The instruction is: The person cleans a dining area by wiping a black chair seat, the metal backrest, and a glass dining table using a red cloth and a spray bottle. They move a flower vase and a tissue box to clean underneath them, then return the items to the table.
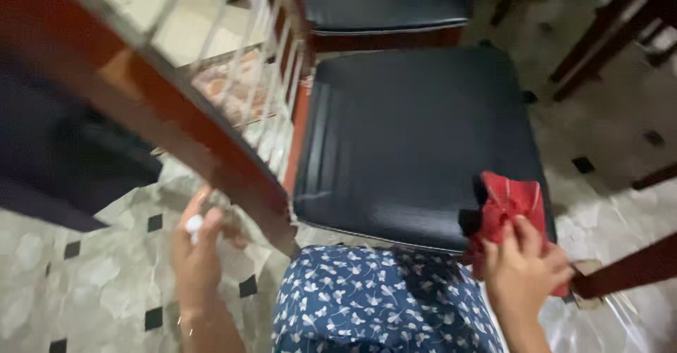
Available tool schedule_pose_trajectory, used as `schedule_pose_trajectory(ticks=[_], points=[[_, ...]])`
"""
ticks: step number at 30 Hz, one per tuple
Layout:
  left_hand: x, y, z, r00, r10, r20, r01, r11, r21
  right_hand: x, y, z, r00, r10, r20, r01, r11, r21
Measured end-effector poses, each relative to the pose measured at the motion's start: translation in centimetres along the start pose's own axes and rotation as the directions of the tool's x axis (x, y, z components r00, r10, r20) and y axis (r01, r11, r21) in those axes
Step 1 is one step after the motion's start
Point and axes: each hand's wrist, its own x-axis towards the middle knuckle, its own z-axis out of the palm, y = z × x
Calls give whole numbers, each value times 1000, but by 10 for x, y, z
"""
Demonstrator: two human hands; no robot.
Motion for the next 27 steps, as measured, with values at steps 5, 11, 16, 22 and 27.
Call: schedule_pose_trajectory(ticks=[5,11,16,22,27], points=[[21,-4,-1,973,-66,223,92,990,-107,13,-159,-42,838,-546,0,508,779,367],[44,-44,0,959,-98,265,93,995,33,21,-264,-61,818,-515,-257,520,470,714],[75,-111,-1,939,-96,331,172,963,-209,43,-251,-74,598,-524,-606,801,374,466],[92,-135,-5,933,-209,293,312,874,-371,130,-273,-110,336,-723,-604,887,459,-57],[92,-103,-4,900,-278,335,325,941,-92,238,-288,-194,340,-448,-827,785,619,-12]])
